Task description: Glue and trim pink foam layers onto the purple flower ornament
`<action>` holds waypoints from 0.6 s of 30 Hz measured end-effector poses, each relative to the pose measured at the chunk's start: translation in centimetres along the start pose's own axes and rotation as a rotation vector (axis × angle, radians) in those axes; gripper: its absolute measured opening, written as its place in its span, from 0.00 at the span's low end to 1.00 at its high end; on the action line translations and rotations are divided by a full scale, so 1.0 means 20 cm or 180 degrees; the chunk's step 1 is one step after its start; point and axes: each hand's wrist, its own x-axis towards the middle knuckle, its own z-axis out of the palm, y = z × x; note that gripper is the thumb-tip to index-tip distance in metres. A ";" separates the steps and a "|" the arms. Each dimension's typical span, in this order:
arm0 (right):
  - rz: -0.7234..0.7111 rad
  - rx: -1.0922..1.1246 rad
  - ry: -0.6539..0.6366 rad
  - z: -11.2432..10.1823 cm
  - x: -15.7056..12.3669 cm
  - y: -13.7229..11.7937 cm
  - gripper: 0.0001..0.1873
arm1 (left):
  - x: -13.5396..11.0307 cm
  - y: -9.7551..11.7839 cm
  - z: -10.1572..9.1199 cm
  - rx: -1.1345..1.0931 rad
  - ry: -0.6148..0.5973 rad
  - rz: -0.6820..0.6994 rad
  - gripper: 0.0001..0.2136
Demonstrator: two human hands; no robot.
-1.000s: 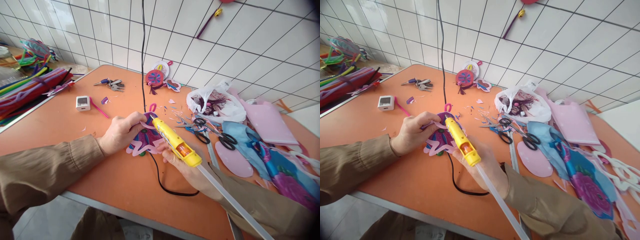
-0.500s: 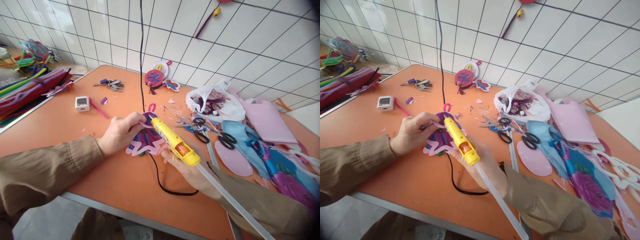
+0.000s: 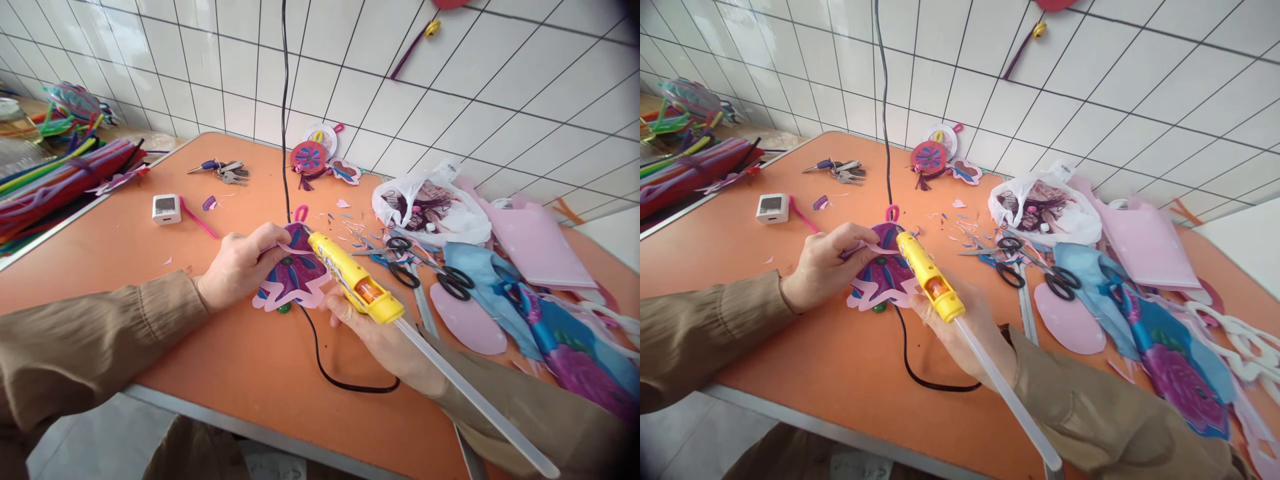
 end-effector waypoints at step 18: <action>-0.0718 -0.0460 0.0865 -0.15 0.22 0.04 0.20 | 0.02 0.03 -0.01 -0.0116 -0.0105 -0.0201 0.04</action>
